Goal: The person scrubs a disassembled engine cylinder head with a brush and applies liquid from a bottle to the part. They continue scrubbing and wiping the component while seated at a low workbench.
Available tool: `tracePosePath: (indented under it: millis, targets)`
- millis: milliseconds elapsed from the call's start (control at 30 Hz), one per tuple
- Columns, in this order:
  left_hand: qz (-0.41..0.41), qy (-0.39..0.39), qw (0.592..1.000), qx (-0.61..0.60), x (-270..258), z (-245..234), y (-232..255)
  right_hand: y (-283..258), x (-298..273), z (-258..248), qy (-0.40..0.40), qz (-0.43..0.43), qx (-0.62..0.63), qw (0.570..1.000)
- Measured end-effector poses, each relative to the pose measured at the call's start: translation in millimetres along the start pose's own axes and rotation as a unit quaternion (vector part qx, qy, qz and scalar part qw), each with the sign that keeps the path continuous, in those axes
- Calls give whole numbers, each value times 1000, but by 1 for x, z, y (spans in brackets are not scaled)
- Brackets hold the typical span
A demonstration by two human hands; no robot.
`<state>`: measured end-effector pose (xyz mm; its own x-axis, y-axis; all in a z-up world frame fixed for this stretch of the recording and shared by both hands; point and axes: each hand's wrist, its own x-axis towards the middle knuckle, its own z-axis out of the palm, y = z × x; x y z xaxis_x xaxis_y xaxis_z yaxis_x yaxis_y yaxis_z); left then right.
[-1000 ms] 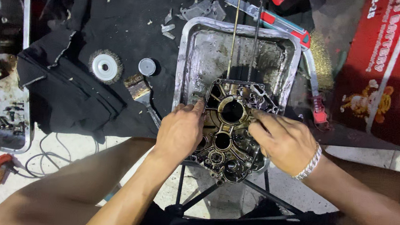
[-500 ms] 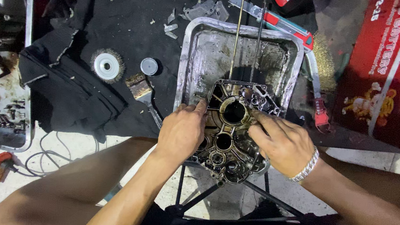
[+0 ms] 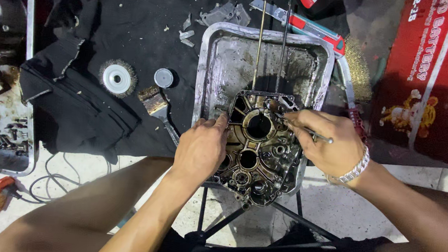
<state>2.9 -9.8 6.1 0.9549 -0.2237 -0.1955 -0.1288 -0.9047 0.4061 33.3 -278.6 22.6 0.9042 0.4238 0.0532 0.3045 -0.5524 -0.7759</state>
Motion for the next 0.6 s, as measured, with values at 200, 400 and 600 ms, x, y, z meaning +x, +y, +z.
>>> tracePosePath:
  millis: [200,400,600]
  targets:
    - [-2,-6,1000,-10,1,-3,2,13,6,-3,10,31,24,999]
    - [14,12,1000,-14,2,-7,4,11,10,2,15,87,62,994]
    - [2,-4,1000,3,3,-8,8,19,13,-5,-5,43,67,997]
